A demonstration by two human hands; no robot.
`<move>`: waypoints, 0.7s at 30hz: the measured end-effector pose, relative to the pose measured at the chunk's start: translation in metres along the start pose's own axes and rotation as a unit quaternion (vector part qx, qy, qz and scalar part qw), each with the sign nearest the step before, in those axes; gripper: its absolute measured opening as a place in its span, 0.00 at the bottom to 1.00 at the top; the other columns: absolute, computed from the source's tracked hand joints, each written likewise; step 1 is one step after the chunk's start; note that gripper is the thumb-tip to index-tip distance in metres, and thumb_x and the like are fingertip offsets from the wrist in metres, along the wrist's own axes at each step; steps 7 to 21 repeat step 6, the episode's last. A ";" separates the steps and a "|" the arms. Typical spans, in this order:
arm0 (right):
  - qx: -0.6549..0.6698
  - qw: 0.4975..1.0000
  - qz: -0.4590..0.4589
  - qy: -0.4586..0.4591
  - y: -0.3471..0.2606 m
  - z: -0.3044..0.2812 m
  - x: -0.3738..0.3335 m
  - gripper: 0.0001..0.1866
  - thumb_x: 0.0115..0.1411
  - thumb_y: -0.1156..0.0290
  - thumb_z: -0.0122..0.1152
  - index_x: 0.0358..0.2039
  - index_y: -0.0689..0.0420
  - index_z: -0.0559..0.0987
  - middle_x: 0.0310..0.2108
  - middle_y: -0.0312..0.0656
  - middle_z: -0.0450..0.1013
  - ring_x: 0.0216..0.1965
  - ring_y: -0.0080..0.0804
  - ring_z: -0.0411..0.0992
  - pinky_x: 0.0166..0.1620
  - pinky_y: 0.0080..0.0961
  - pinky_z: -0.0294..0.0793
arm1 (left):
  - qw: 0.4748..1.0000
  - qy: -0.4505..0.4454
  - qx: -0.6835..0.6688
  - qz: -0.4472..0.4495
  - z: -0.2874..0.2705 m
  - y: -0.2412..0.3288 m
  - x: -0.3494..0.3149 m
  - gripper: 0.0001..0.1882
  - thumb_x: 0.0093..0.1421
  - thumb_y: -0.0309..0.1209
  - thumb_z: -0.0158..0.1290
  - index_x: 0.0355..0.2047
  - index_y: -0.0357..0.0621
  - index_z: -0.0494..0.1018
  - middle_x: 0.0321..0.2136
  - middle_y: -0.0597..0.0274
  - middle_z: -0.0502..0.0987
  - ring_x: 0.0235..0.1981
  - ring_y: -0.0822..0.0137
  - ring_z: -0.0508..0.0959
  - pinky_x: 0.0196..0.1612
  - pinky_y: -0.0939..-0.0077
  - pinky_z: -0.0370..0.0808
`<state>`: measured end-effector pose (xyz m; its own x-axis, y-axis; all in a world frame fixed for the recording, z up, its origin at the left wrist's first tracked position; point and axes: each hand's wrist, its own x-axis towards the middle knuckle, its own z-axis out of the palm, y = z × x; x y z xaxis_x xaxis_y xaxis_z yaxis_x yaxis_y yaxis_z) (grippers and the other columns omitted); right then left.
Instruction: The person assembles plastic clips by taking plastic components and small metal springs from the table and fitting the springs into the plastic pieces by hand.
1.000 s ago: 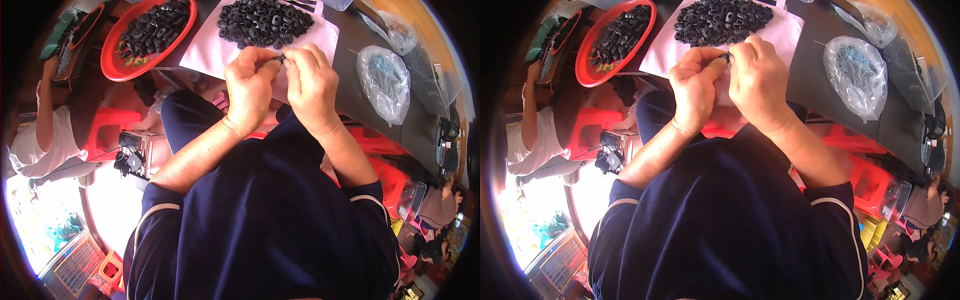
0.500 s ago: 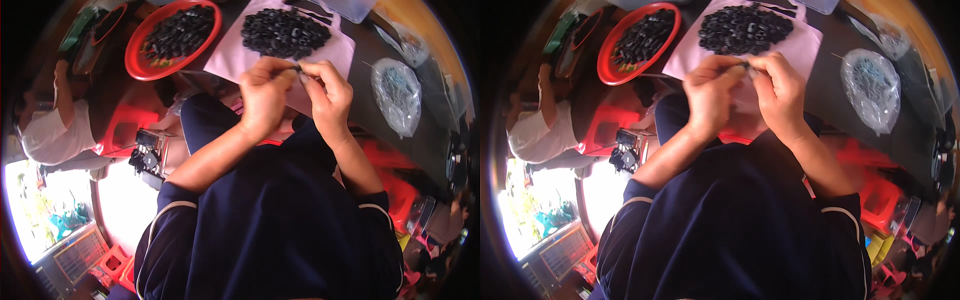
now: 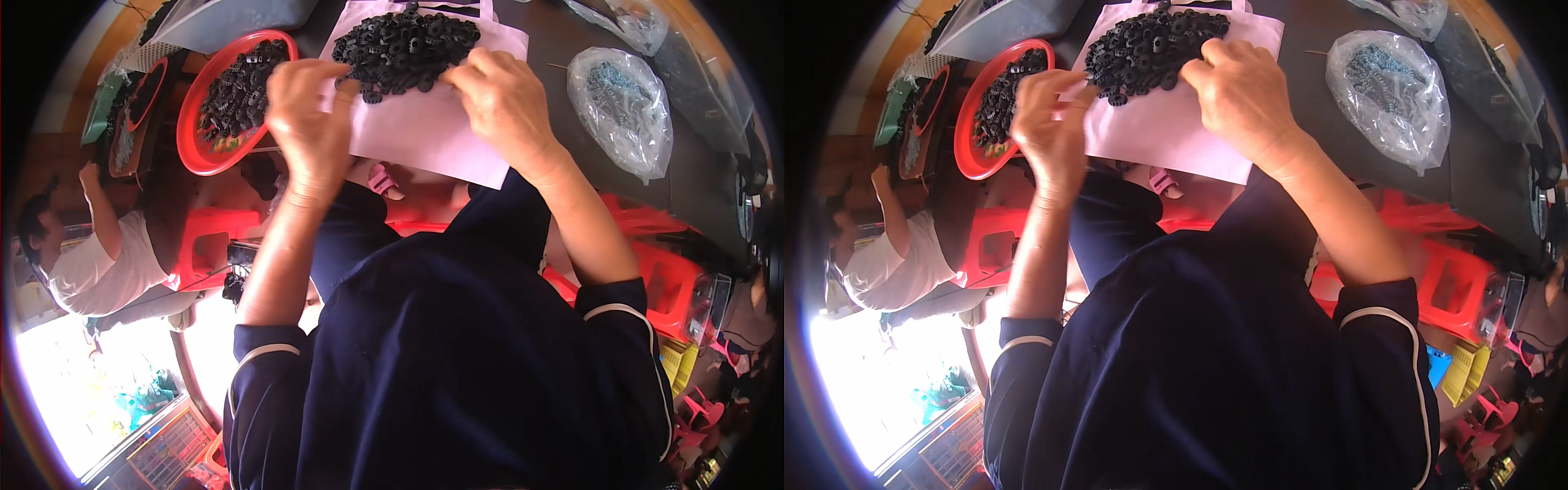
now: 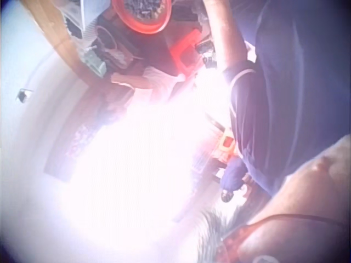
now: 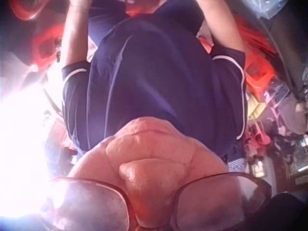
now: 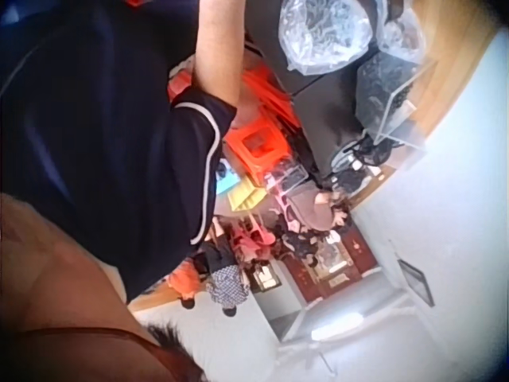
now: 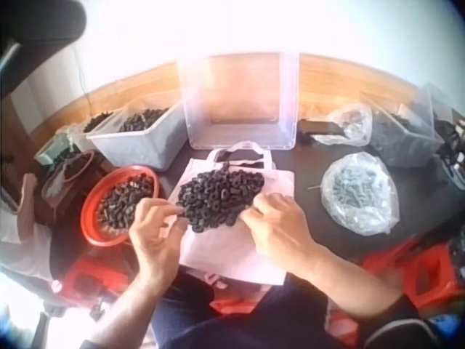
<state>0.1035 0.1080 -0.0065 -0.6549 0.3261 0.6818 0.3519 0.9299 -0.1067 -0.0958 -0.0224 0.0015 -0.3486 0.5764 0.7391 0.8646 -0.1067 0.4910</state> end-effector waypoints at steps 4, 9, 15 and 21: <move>-0.028 0.998 -0.005 -0.059 0.004 0.002 -0.006 0.06 0.48 0.74 0.62 0.28 0.51 0.82 0.31 0.36 0.72 0.38 0.37 0.72 0.42 0.36 0.69 | 0.998 -0.038 0.004 0.051 0.028 0.020 0.002 0.09 0.47 0.22 0.63 0.30 0.44 0.79 0.34 0.60 0.77 0.40 0.55 0.72 0.43 0.63 0.72; -0.051 0.994 0.020 -0.091 0.014 -0.001 -0.006 0.08 0.49 0.72 0.63 0.31 0.51 0.82 0.33 0.38 0.72 0.40 0.41 0.72 0.45 0.41 0.68 | 0.994 -0.052 0.048 0.081 0.038 0.026 0.013 0.08 0.50 0.24 0.63 0.32 0.44 0.81 0.36 0.63 0.78 0.42 0.60 0.73 0.46 0.66 0.71; -0.051 0.994 0.020 -0.091 0.014 -0.001 -0.006 0.08 0.49 0.72 0.63 0.31 0.51 0.82 0.33 0.38 0.72 0.40 0.41 0.72 0.45 0.41 0.68 | 0.994 -0.052 0.048 0.081 0.038 0.026 0.013 0.08 0.50 0.24 0.63 0.32 0.44 0.81 0.36 0.63 0.78 0.42 0.60 0.73 0.46 0.66 0.71; -0.051 0.994 0.020 -0.091 0.014 -0.001 -0.006 0.08 0.49 0.72 0.63 0.31 0.51 0.82 0.33 0.38 0.72 0.40 0.41 0.72 0.45 0.41 0.68 | 0.994 -0.052 0.048 0.081 0.038 0.026 0.013 0.08 0.50 0.24 0.63 0.32 0.44 0.81 0.36 0.63 0.78 0.42 0.60 0.73 0.46 0.66 0.71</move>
